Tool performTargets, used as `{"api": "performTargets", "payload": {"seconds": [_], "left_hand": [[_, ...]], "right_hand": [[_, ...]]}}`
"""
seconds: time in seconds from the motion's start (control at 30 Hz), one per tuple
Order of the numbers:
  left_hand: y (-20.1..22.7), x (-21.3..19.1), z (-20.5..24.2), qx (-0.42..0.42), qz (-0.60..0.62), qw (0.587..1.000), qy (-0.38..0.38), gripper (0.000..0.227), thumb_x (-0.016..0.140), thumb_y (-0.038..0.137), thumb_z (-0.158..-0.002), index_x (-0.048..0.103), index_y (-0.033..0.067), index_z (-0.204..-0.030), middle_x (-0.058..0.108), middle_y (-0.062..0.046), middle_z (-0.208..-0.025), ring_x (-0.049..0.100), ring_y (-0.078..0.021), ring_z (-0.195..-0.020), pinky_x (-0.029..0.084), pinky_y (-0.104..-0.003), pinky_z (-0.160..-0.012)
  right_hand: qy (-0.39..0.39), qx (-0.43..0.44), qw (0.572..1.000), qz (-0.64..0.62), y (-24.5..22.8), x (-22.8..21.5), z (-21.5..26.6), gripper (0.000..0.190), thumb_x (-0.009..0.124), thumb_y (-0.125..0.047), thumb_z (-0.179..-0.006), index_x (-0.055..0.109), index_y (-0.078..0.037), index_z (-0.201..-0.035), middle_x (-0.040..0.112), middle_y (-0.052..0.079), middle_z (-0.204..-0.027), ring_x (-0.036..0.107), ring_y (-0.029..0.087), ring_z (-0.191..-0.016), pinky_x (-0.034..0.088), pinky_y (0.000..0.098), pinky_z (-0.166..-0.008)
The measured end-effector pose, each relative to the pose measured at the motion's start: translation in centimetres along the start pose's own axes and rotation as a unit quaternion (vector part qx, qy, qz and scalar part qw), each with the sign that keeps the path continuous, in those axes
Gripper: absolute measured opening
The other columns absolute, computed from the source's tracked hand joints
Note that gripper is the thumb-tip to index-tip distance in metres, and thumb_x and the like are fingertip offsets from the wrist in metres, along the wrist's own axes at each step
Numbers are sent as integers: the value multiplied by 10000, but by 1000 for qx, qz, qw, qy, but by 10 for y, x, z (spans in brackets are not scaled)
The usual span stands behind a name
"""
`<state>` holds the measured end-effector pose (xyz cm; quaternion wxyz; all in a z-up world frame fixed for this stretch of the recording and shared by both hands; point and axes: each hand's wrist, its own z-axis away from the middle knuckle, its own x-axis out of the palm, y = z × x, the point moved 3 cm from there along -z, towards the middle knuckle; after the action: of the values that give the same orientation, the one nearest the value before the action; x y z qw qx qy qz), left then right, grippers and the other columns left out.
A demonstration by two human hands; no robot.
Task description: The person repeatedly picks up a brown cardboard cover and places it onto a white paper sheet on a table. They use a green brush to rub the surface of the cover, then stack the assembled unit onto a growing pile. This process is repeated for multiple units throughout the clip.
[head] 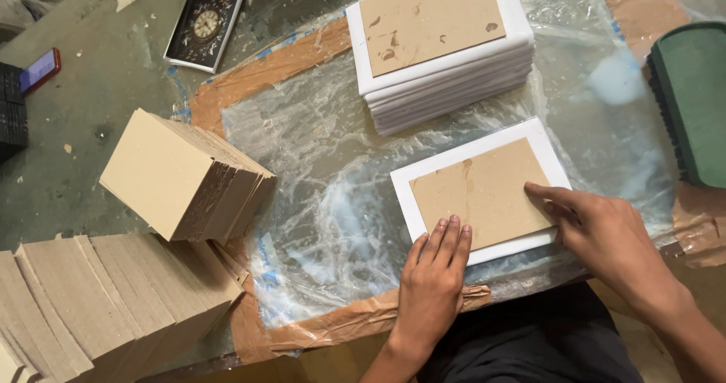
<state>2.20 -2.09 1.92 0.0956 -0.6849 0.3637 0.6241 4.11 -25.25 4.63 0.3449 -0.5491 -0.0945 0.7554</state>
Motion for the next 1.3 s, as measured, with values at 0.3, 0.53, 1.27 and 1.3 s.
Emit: {"api": "performTargets", "payload": {"seconds": [0.3, 0.53, 1.27, 1.3], "left_hand": [[-23, -6, -11, -82, 121, 989, 7, 363, 674, 133, -1012, 639, 67, -1367, 679, -138, -1334, 651, -270, -1233, 524, -429, -1073], [-58, -32, -54, -245, 37, 967, 56, 629, 790, 298, -839, 585, -15, -1345, 589, -195, -1221, 577, -364, -1076, 520, -457, -865], [-55, -33, -59, -303, 61, 943, 123, 653, 885, 264, -735, 599, -46, -1234, 606, -177, -1193, 584, -375, -1079, 486, -458, -924], [-55, -34, -58, -301, 64, 942, 130, 673, 885, 259, -723, 595, -54, -1244, 603, -185, -1198, 583, -381, -1077, 487, -461, -916]], "right_hand": [[-25, 11, 962, 271, -13, -8, 9, 413, 578, -475, -1009, 617, -470, -1420, 778, 77, -852, 745, 286, -776, 582, 385, -661], [50, -94, 971, 214, -15, 7, 9, 452, 607, -458, -940, 605, -375, -1385, 731, 30, -1002, 736, 224, -888, 605, 383, -720], [156, -261, 937, 174, -30, 43, 2, 493, 690, -395, -835, 654, -254, -1306, 566, 182, -1446, 545, 330, -1352, 557, 388, -934], [160, -264, 936, 170, -30, 43, 3, 497, 688, -395, -836, 652, -251, -1311, 565, 180, -1446, 544, 328, -1360, 558, 390, -941]]}}
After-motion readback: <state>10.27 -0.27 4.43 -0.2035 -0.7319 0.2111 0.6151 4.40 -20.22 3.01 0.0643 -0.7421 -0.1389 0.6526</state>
